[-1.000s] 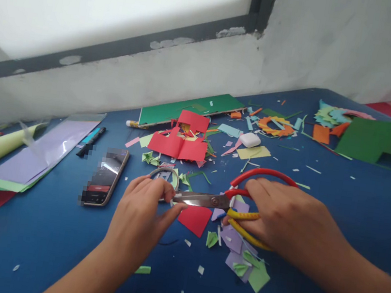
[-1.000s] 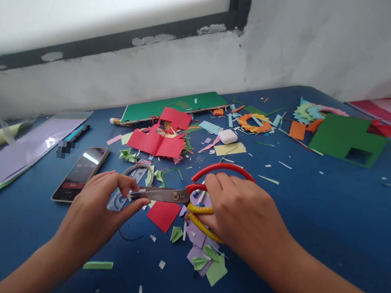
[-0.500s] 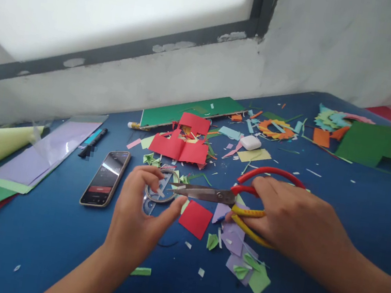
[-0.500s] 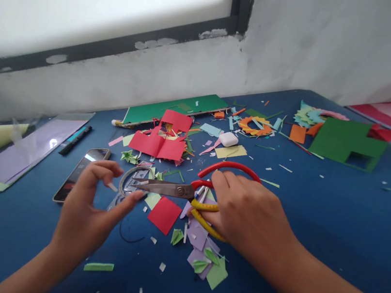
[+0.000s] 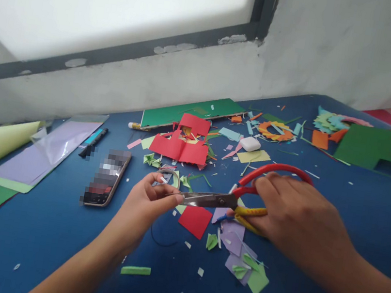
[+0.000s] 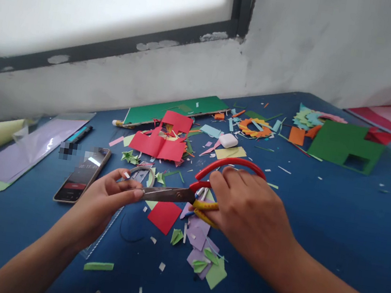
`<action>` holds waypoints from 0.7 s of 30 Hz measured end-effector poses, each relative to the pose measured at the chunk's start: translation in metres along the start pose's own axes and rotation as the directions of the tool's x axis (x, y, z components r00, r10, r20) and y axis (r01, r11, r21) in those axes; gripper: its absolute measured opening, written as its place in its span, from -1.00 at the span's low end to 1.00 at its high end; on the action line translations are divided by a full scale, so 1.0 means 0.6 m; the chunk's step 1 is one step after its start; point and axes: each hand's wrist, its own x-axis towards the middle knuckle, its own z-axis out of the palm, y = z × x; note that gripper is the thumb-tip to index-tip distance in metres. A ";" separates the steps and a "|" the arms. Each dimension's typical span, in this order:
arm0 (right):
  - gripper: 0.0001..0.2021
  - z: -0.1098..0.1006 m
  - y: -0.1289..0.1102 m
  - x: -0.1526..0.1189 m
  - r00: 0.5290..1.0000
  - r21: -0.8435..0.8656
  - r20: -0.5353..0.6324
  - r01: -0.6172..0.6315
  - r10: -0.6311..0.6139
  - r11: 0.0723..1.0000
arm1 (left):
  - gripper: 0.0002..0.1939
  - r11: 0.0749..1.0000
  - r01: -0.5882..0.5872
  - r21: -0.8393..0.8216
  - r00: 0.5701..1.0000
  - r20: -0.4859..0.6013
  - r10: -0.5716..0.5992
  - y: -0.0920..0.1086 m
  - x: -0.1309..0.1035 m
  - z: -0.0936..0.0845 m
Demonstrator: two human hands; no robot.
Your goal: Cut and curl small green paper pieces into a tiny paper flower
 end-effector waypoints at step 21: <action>-0.62 0.006 0.011 0.013 0.998 -0.087 -0.022 0.052 -0.054 0.995 | -0.56 0.989 -0.011 0.145 1.000 0.010 0.010 0.017 0.001 -0.012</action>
